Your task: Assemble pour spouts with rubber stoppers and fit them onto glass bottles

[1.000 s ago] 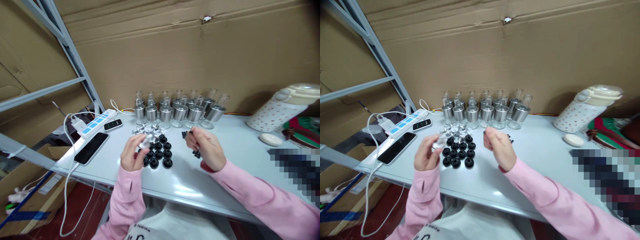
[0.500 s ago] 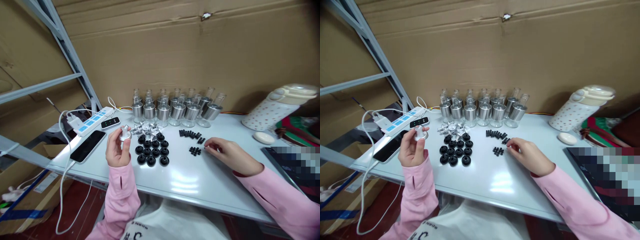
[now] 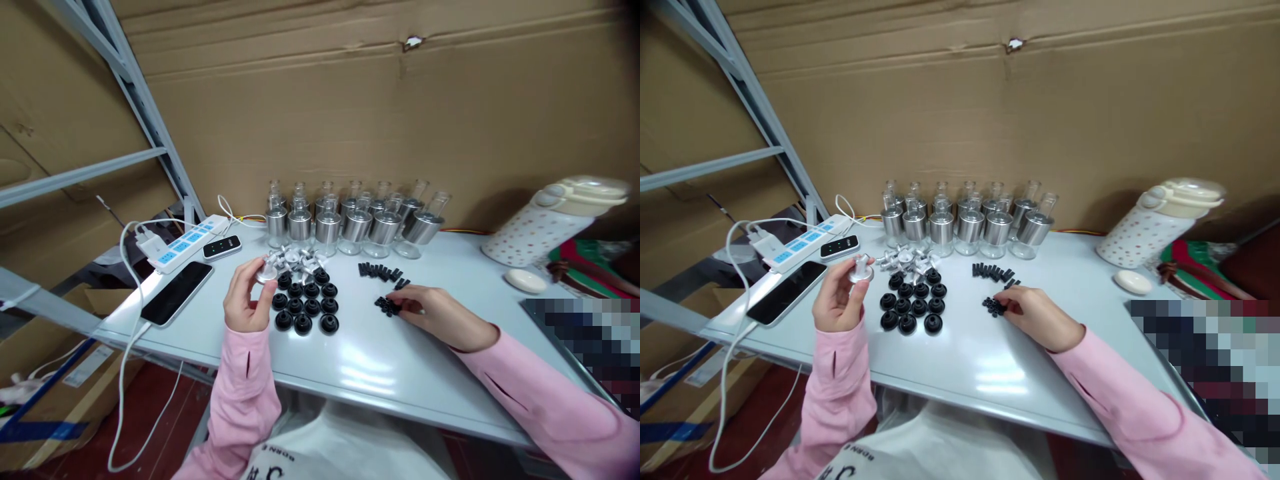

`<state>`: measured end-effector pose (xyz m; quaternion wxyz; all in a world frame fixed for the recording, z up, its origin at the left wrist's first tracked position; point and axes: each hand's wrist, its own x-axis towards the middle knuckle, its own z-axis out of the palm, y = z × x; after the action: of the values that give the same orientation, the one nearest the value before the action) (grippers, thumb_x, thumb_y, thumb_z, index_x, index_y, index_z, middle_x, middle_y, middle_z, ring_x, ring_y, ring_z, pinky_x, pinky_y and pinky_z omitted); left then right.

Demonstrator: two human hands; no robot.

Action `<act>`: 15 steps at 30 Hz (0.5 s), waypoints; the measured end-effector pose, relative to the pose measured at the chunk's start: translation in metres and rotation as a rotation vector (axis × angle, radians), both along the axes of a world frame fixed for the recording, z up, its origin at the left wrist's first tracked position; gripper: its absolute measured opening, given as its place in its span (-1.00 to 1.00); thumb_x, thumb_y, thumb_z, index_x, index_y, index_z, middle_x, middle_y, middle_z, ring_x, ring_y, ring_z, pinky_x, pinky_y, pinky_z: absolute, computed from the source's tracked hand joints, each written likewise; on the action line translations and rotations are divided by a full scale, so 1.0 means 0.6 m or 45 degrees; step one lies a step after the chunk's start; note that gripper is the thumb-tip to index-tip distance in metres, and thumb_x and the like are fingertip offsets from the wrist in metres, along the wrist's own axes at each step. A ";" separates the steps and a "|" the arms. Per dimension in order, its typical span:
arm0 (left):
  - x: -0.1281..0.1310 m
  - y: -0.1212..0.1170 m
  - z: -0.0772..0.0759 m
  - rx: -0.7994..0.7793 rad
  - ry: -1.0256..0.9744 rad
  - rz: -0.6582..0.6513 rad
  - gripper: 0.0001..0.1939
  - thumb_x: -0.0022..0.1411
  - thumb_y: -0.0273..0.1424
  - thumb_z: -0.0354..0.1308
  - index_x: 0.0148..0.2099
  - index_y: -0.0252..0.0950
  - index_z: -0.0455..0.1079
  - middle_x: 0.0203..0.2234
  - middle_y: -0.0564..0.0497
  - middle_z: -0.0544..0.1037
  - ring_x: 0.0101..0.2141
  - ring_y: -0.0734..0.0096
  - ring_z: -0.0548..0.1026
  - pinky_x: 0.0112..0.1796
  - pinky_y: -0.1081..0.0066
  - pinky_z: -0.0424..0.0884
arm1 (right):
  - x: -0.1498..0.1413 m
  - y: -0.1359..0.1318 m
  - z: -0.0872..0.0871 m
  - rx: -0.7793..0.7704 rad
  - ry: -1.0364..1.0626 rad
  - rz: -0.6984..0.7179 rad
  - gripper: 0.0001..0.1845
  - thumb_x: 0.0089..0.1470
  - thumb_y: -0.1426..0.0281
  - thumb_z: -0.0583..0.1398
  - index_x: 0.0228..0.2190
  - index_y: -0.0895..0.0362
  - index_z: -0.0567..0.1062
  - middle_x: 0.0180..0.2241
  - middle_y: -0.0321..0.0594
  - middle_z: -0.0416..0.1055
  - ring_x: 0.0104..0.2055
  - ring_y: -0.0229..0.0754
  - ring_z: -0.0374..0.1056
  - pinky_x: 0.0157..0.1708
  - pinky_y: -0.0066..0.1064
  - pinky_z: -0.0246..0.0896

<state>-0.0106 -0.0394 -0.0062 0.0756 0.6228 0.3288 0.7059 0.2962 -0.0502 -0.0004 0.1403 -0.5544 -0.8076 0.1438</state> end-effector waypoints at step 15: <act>0.009 -0.006 -0.016 -0.161 0.694 -0.212 -0.64 0.15 -0.26 0.12 -0.03 -0.29 0.36 -0.19 -0.09 0.52 -0.19 0.36 0.50 -0.17 0.42 0.48 | -0.165 0.008 0.068 0.695 0.030 0.573 -0.81 0.16 0.41 0.03 -0.31 0.19 0.43 -0.44 -0.18 0.44 -0.42 -0.21 0.37 -0.42 -0.41 0.26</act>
<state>-0.0055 -0.0431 -0.0159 0.0808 0.8085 0.3280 0.4818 0.1970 -0.0453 0.0401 0.2573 -0.3029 -0.9166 -0.0436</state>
